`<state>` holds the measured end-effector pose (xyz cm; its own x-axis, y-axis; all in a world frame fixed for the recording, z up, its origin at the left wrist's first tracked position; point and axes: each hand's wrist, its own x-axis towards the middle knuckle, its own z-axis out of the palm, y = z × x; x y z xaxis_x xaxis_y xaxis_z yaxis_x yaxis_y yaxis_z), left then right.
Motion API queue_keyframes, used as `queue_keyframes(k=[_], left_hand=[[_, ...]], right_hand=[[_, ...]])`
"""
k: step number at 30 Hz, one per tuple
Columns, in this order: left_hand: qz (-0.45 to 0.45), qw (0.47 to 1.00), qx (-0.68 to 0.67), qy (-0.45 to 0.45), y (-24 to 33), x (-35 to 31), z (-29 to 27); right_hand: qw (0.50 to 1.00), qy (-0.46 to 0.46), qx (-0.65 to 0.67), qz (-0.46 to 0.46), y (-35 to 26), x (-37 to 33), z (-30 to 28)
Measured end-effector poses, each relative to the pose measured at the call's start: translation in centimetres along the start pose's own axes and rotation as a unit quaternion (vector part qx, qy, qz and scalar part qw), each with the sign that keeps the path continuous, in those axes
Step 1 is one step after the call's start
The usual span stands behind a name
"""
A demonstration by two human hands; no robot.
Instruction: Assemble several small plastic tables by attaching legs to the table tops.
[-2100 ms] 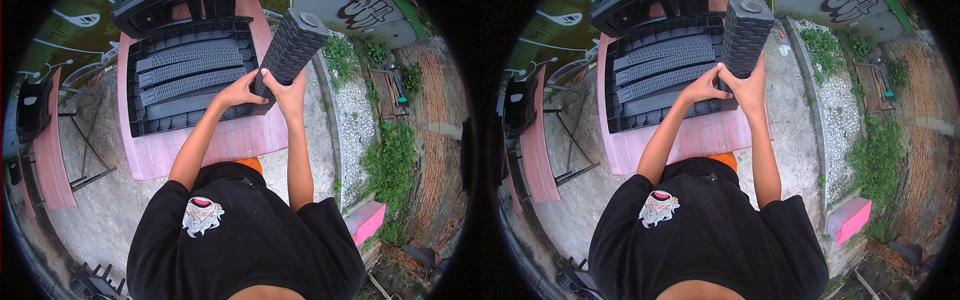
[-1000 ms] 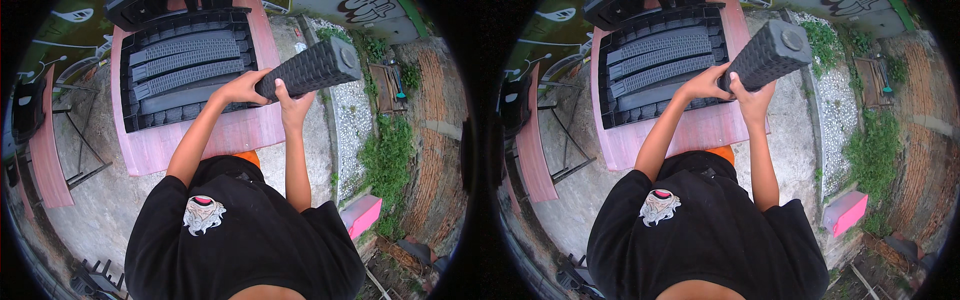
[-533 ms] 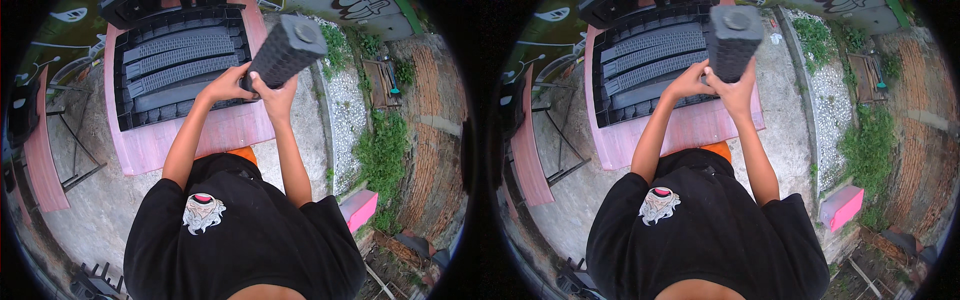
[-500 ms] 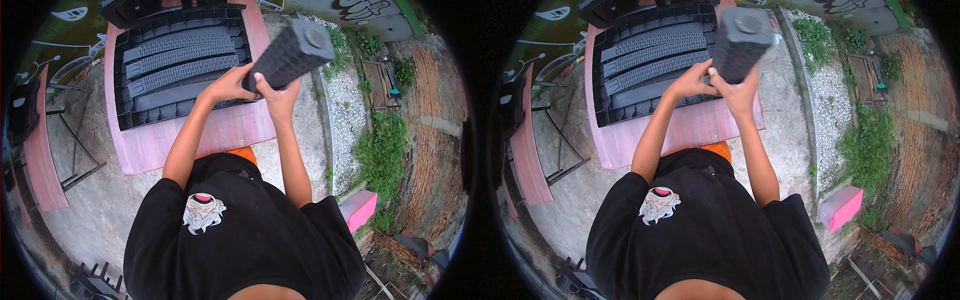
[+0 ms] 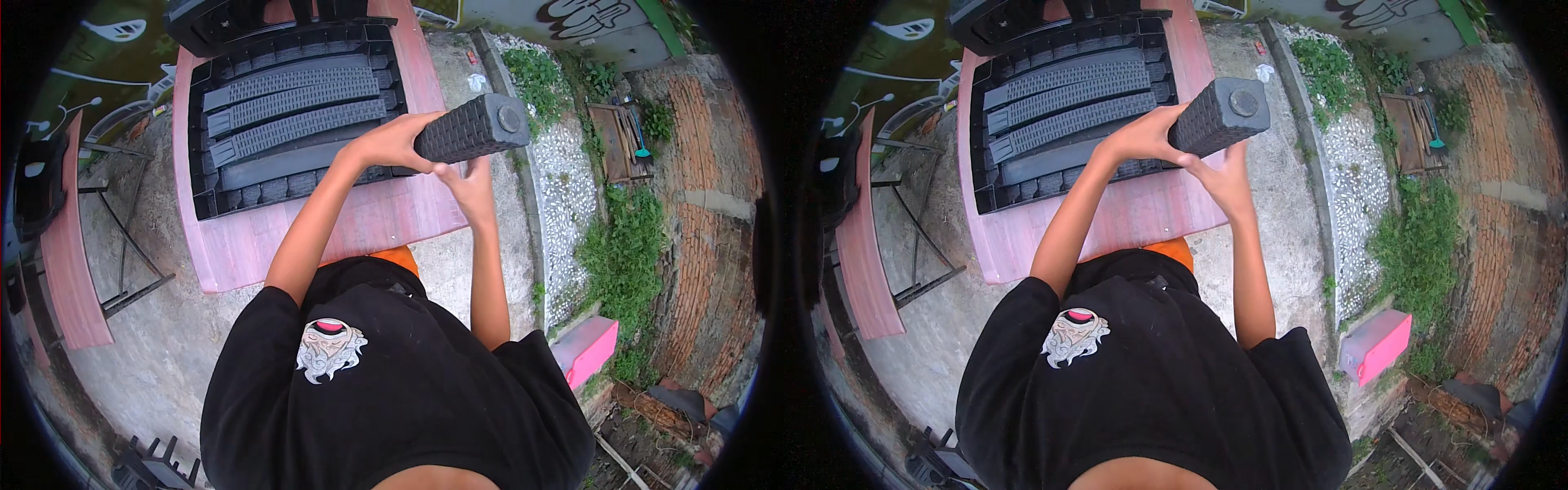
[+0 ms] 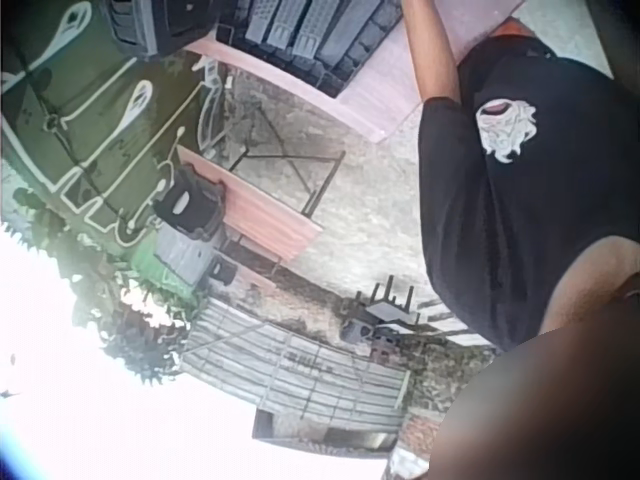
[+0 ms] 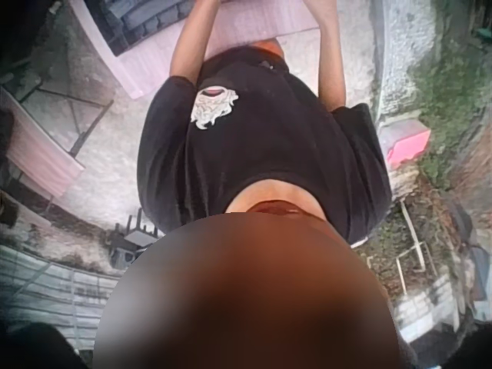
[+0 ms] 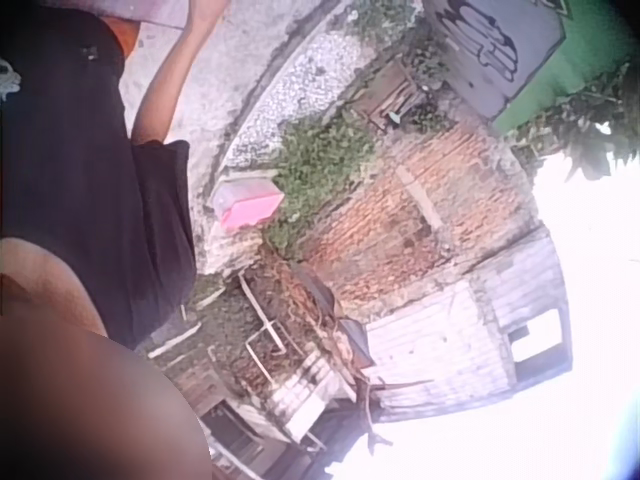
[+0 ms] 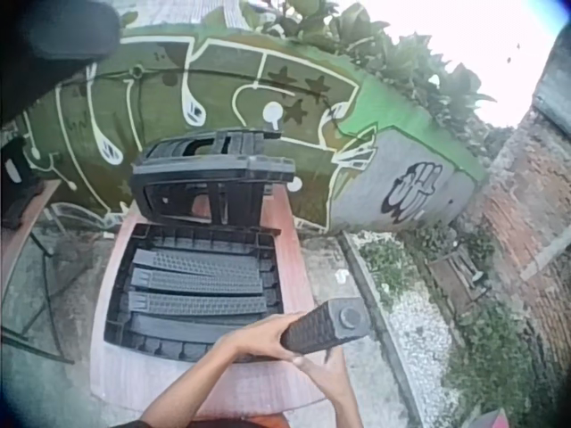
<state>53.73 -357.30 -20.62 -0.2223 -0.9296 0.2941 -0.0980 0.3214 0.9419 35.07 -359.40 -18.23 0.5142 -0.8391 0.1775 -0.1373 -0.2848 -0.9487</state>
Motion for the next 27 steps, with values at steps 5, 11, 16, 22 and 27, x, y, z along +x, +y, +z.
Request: queue_keyframes(k=[5, 11, 16, 22, 27], left_hand=[[-0.044, 0.999, 0.026, 0.002, 0.7, -0.4, 0.2], [-0.057, 0.998, 0.01, 0.029, 0.6, -2.4, 0.6], [-0.123, 0.98, 0.122, 0.102, -1.5, -8.4, -0.4], [-0.319, 0.773, 0.498, 0.229, -6.7, -15.5, -8.2], [-0.3, 0.688, 0.654, 0.096, -12.1, -18.3, -10.8]], right_hand=[[0.961, 0.11, -0.088, -0.237, -8.8, 2.2, -1.8], [0.914, 0.021, -0.266, -0.306, -8.5, 2.3, -1.6], [0.872, 0.179, -0.188, -0.416, -9.8, 0.3, -2.5], [0.921, 0.008, -0.124, -0.369, -9.4, -3.1, -1.0], [0.95, -0.186, -0.135, -0.211, -9.7, -2.8, 6.0]])
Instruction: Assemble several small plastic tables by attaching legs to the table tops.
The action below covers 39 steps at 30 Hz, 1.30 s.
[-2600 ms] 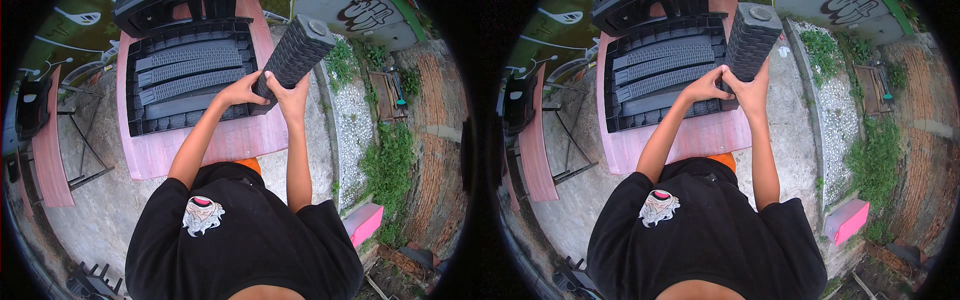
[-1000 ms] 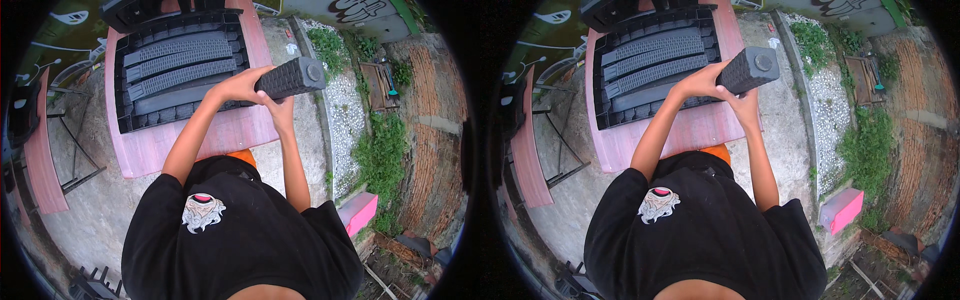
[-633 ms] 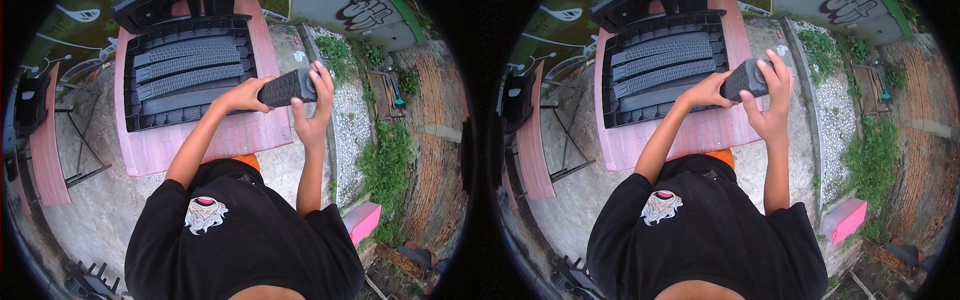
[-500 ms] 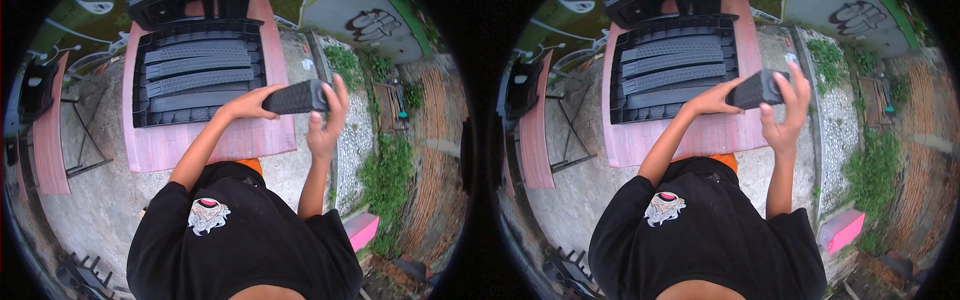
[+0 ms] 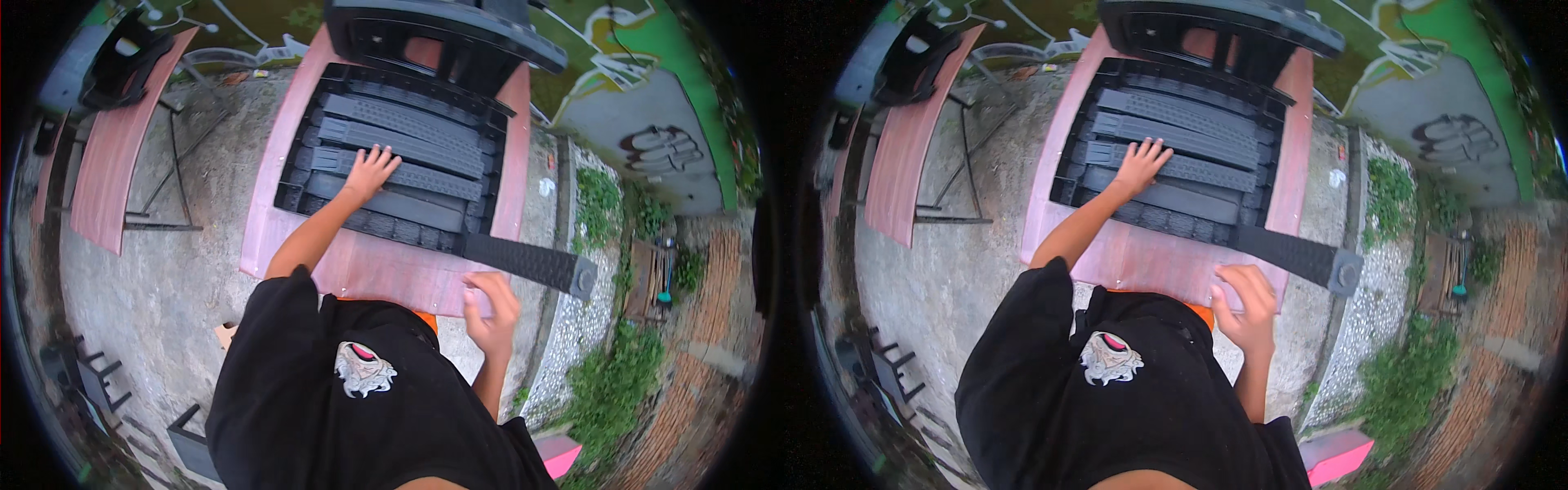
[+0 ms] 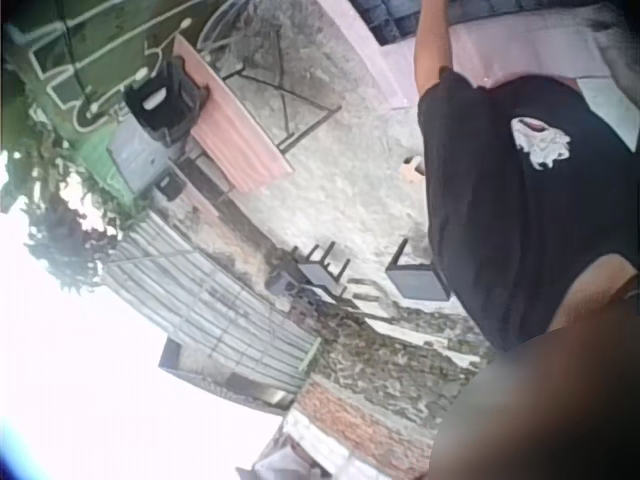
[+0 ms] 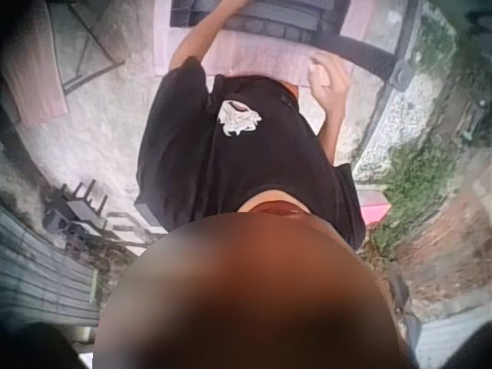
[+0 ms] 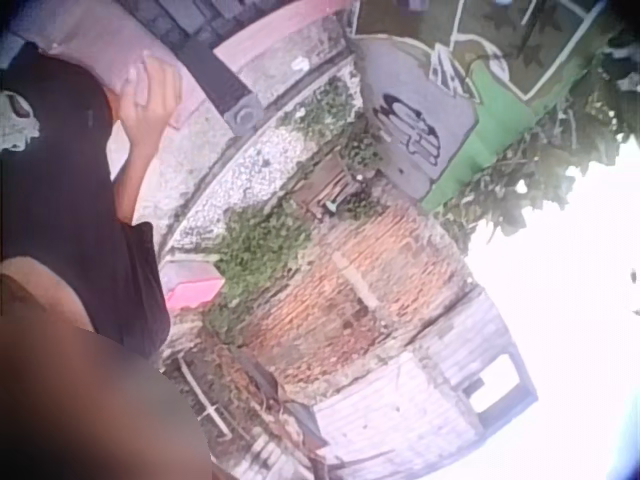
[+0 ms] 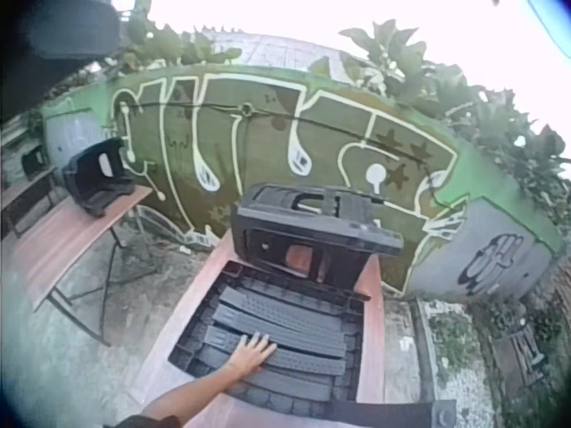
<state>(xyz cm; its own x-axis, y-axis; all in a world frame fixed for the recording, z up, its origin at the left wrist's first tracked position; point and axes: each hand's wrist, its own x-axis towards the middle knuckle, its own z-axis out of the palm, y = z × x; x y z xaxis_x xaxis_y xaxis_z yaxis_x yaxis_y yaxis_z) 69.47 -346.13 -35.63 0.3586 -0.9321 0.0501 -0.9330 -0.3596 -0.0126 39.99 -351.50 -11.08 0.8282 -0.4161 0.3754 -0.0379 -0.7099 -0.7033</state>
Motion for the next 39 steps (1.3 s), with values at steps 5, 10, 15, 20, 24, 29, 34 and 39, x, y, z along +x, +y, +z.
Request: queue_keyframes(k=[5, 10, 15, 20, 24, 29, 34, 39], left_hand=[[0.03, 0.997, -0.035, 0.069, -0.2, 0.3, -2.1], [-0.035, 0.962, -0.202, 0.178, -3.2, -3.8, -7.8], [-0.031, 0.838, -0.512, 0.185, -10.9, -7.2, -12.0], [-0.087, 0.794, -0.601, 0.024, -16.8, -10.5, -13.9], [-0.144, 0.746, -0.65, 0.014, -18.5, -12.9, -13.4], [-0.239, 0.739, -0.627, -0.063, -19.0, -14.4, -16.1], [-0.215, 0.712, -0.668, 0.022, -17.9, -16.1, -14.7], [-0.221, 0.703, -0.675, 0.043, -18.2, -15.9, -13.4]], right_hand=[[0.968, -0.134, 0.095, 0.192, 3.8, 1.7, 7.3], [0.915, 0.0, 0.16, 0.371, 9.2, 2.9, 11.2], [0.931, -0.018, 0.291, 0.218, 5.0, 14.2, 12.3], [0.885, -0.176, 0.432, 0.004, 0.3, 25.6, 15.3], [0.891, -0.33, 0.305, -0.068, -4.1, 27.3, 18.8], [0.891, -0.277, 0.345, -0.099, -6.9, 26.3, 24.0], [0.881, -0.252, 0.398, -0.05, -7.6, 26.5, 25.0], [0.867, -0.262, 0.42, -0.056, -7.5, 26.1, 24.8]])
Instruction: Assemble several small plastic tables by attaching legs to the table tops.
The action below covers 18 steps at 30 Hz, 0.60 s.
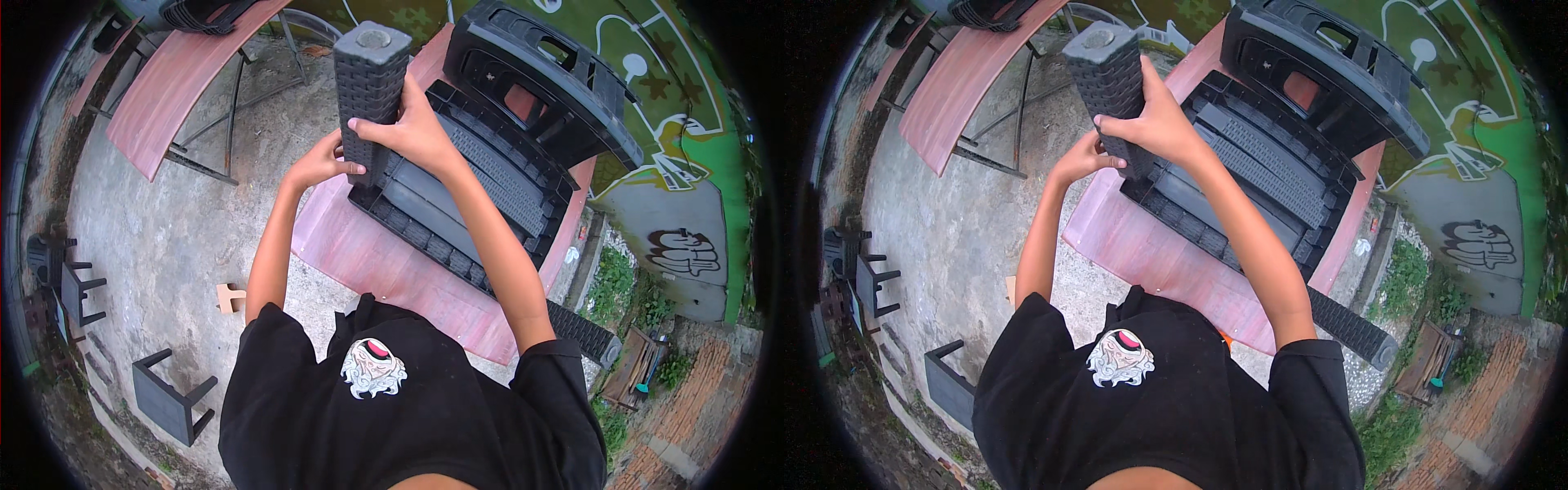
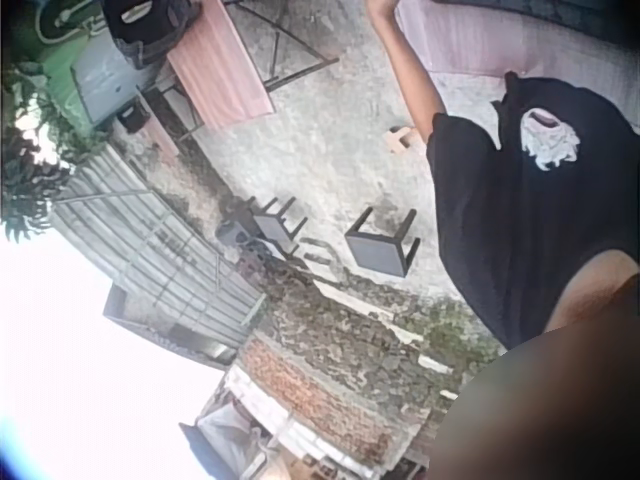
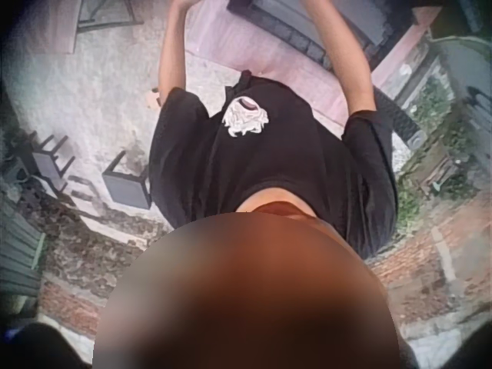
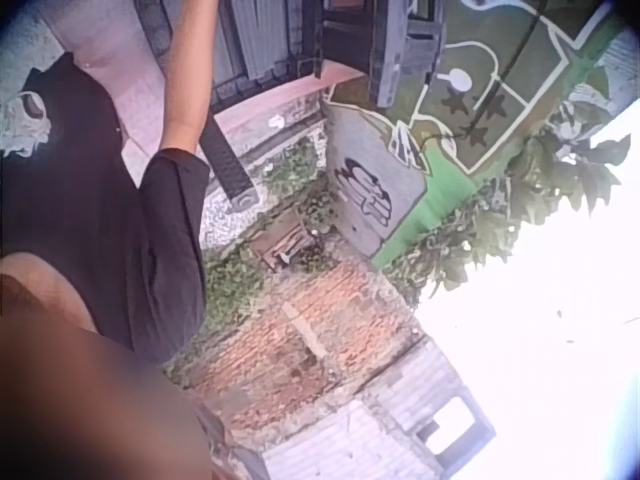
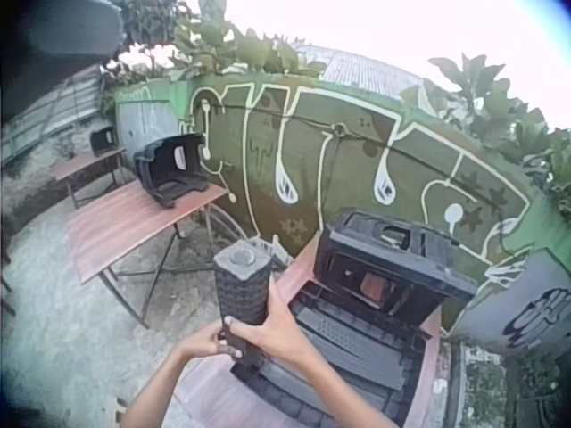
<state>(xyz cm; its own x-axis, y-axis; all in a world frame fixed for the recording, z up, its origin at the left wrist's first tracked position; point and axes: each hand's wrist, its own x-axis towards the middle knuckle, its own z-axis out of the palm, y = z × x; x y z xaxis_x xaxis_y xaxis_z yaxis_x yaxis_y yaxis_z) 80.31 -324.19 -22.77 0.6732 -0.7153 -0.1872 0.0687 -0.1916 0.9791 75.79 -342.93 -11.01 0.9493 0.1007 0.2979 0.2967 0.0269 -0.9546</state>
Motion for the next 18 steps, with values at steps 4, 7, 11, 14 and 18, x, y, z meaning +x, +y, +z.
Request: queue_keyframes(k=[4, 7, 11, 14, 18], left_hand=[[0.062, 0.997, -0.012, 0.046, 0.4, 0.2, 0.8], [0.15, 0.98, 0.005, 0.134, 2.0, -0.3, 2.2], [0.168, 0.983, -0.041, 0.063, 3.7, -0.8, 0.7], [0.155, 0.986, -0.049, 0.037, 4.7, -1.4, -0.4], [0.119, 0.987, -0.098, 0.051, 4.9, -2.0, -1.2]], right_hand=[[0.998, 0.051, -0.01, 0.025, 0.1, 0.0, 1.0], [0.986, 0.162, -0.037, 0.0, 0.9, 0.5, 2.0], [0.982, 0.168, 0.071, 0.054, -1.4, 0.2, 1.8], [0.988, 0.087, 0.106, 0.074, -1.9, 0.3, 0.2], [0.989, 0.047, -0.139, 0.018, -1.8, 0.0, 1.3]])
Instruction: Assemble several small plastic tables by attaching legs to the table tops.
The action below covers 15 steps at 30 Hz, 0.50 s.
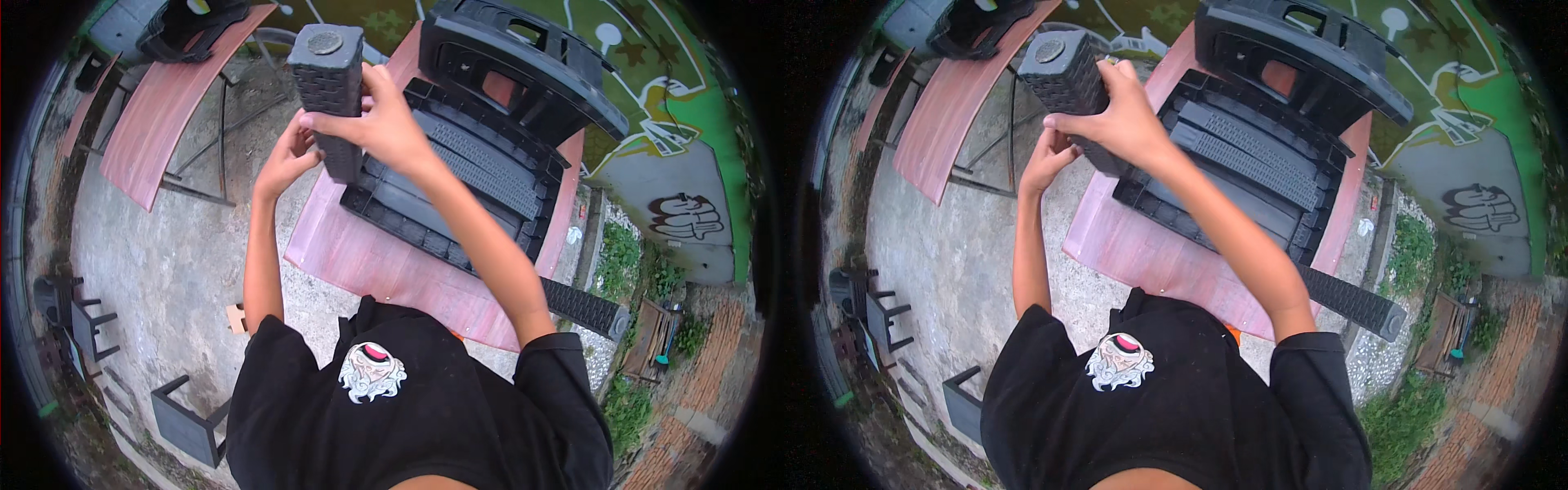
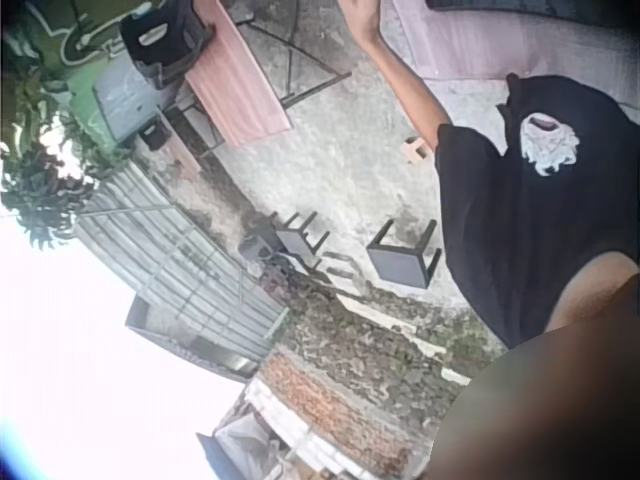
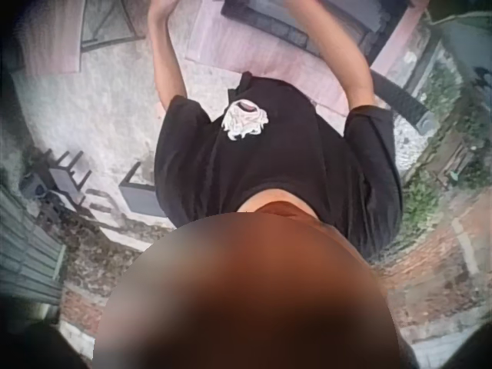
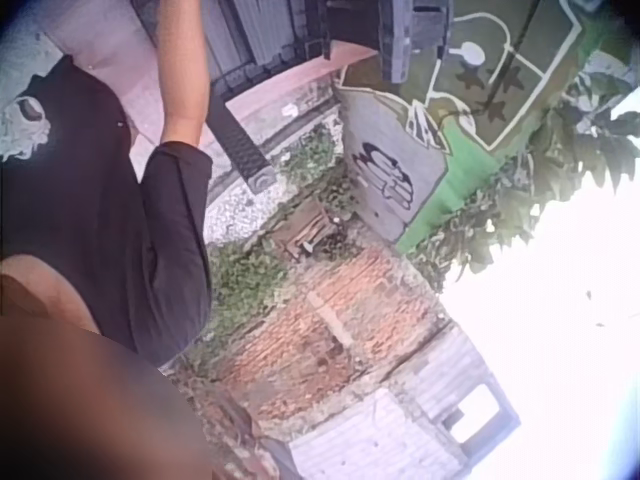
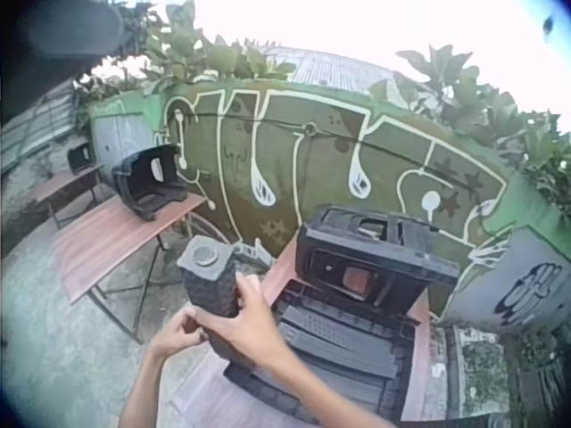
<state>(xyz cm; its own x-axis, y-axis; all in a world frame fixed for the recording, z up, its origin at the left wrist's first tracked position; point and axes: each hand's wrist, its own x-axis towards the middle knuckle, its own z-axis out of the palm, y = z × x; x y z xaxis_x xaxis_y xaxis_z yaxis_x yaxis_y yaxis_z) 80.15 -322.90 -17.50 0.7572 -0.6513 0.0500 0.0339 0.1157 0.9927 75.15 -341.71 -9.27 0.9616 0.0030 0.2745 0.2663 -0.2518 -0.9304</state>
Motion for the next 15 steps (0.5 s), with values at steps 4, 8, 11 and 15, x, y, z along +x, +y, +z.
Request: queue_keyframes(k=[4, 8, 11, 15], left_hand=[[0.069, 0.99, 0.106, 0.059, 0.3, 0.2, 2.8], [-0.032, 0.966, 0.233, 0.104, -1.4, 0.2, 1.5], [0.057, 0.986, 0.117, 0.105, 0.2, -0.5, 2.5], [0.109, 0.986, 0.035, 0.123, -0.5, -2.1, 1.0]], right_hand=[[0.982, 0.184, 0.044, 0.002, 1.1, -0.6, 1.5], [0.987, 0.147, 0.015, 0.059, -0.4, -2.2, 2.4], [0.976, 0.103, 0.182, 0.05, 1.0, -3.7, 0.0], [0.971, 0.141, 0.174, 0.085, 3.0, -9.9, -4.8]])
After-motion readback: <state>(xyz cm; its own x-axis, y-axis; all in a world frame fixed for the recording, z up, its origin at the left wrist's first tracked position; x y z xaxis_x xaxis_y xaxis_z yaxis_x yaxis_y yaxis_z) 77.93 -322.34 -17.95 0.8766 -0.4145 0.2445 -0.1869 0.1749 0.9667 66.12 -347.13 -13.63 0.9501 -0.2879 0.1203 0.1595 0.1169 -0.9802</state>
